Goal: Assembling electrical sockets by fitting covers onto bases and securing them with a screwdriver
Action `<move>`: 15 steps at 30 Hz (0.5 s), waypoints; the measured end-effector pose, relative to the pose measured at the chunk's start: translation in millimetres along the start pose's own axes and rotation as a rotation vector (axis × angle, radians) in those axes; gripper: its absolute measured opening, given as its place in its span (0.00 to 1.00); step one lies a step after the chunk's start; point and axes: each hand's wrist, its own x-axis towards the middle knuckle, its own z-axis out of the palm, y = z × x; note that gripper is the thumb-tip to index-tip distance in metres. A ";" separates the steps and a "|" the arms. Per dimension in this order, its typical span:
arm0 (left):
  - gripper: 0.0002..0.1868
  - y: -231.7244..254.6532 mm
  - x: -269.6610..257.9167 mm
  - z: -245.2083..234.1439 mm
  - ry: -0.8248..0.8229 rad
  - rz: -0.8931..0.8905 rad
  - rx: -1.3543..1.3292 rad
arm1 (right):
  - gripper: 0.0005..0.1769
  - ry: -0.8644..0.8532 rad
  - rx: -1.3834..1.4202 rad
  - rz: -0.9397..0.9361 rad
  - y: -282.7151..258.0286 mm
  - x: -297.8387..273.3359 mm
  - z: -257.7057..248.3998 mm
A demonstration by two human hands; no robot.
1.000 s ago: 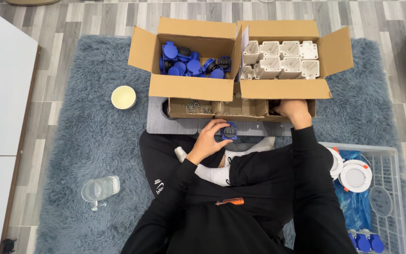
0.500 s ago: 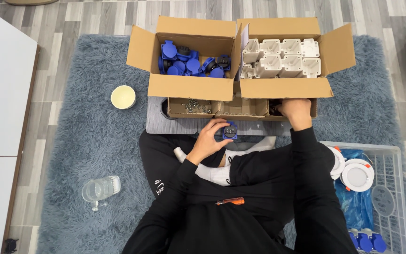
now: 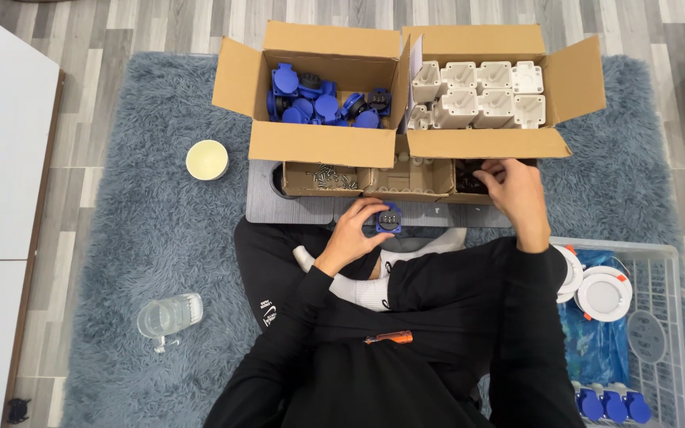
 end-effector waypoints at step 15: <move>0.31 13.9 1.4 -11.9 0.007 0.031 -0.009 | 0.04 0.340 0.173 -0.317 -10.7 -49.3 6.0</move>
